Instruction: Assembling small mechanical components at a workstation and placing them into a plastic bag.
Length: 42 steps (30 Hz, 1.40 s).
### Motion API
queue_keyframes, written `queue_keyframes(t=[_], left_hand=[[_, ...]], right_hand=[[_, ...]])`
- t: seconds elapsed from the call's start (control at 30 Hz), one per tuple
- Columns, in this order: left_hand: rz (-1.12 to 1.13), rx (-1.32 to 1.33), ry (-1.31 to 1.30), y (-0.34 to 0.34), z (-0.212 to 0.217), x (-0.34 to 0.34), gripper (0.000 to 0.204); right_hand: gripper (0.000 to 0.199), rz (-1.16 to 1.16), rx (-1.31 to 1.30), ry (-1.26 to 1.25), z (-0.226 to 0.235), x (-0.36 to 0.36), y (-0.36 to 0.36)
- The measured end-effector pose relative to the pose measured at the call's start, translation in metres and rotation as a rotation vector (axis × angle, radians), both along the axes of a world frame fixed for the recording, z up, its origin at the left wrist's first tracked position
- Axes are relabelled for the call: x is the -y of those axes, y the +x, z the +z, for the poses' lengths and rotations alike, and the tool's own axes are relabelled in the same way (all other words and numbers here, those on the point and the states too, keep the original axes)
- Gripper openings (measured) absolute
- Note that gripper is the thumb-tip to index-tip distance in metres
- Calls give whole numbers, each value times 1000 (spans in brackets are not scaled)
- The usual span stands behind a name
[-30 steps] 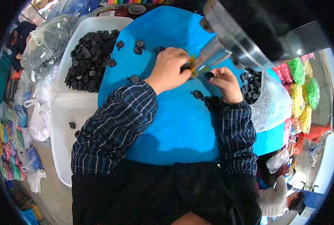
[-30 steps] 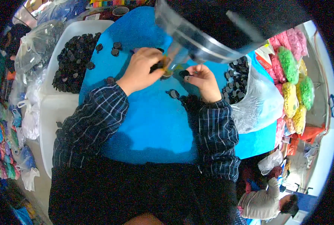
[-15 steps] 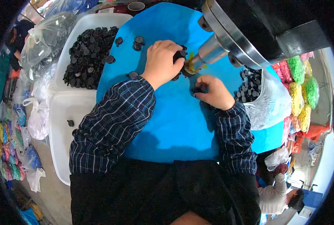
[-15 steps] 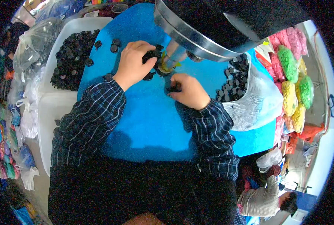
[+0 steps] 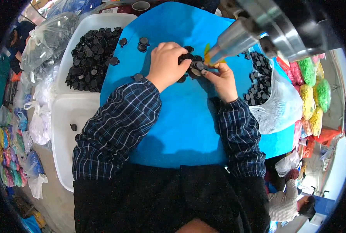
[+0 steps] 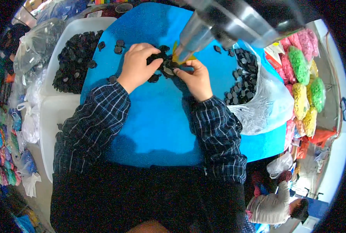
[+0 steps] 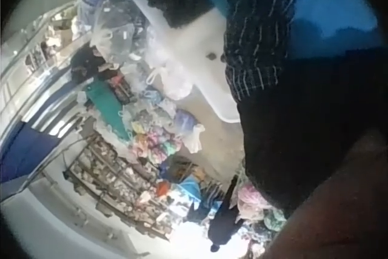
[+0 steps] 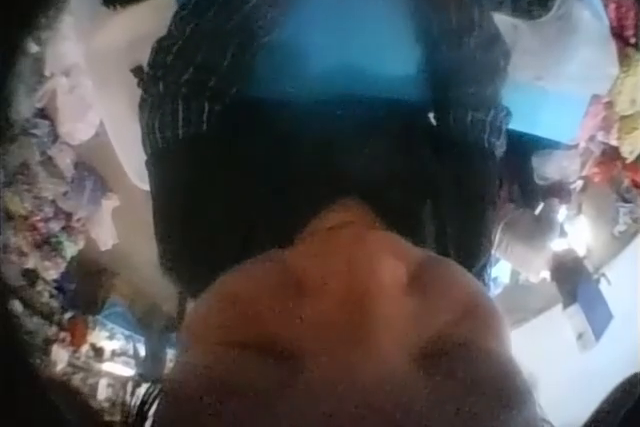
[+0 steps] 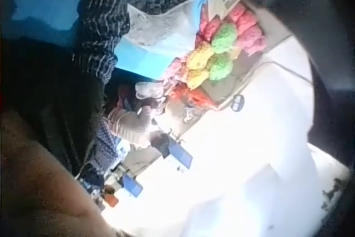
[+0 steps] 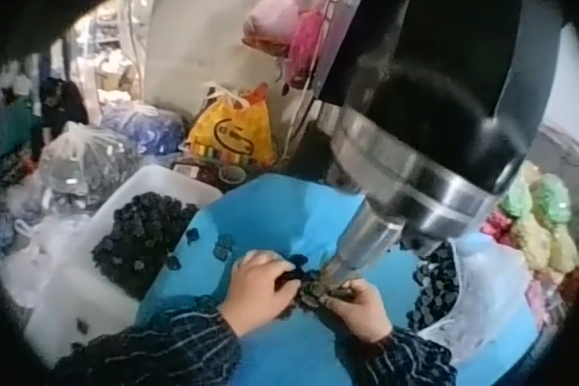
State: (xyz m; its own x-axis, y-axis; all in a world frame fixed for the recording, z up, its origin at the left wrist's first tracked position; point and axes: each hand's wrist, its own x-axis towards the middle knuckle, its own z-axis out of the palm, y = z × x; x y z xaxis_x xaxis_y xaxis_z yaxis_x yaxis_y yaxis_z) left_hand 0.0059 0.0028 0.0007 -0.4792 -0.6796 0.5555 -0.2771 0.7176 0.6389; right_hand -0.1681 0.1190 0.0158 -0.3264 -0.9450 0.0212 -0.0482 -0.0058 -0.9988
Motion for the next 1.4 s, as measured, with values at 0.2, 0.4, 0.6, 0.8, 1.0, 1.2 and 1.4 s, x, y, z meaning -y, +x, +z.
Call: queue_keyframes(t=[0.2, 0.4, 0.6, 0.8, 1.0, 1.2, 1.4], left_hand=[[25, -25, -35, -2, -2, 2, 22], [-94, -21, -17, -1, 2, 1, 24], [-136, 0, -158, -9, 3, -7, 25], [-21, -3, -33, 2, 1, 2, 25], [27, -16, -36, -1, 0, 2, 24], [3, -15, -63, -2, 1, 1, 28], [-132, -42, -124, -9, 4, -9, 26]], right_hand=[[35, 272, -1037, 169, 46, -42, -12], [36, 339, -830, 444, 36, -38, -17], [35, -48, -408, -14, 7, -10, -9], [35, -90, -436, -179, -7, 10, 6], [25, -96, -1262, -25, 15, -61, -29], [24, -107, -1086, 234, 2, -82, -18], [18, -202, 111, -122, -10, -37, -15]])
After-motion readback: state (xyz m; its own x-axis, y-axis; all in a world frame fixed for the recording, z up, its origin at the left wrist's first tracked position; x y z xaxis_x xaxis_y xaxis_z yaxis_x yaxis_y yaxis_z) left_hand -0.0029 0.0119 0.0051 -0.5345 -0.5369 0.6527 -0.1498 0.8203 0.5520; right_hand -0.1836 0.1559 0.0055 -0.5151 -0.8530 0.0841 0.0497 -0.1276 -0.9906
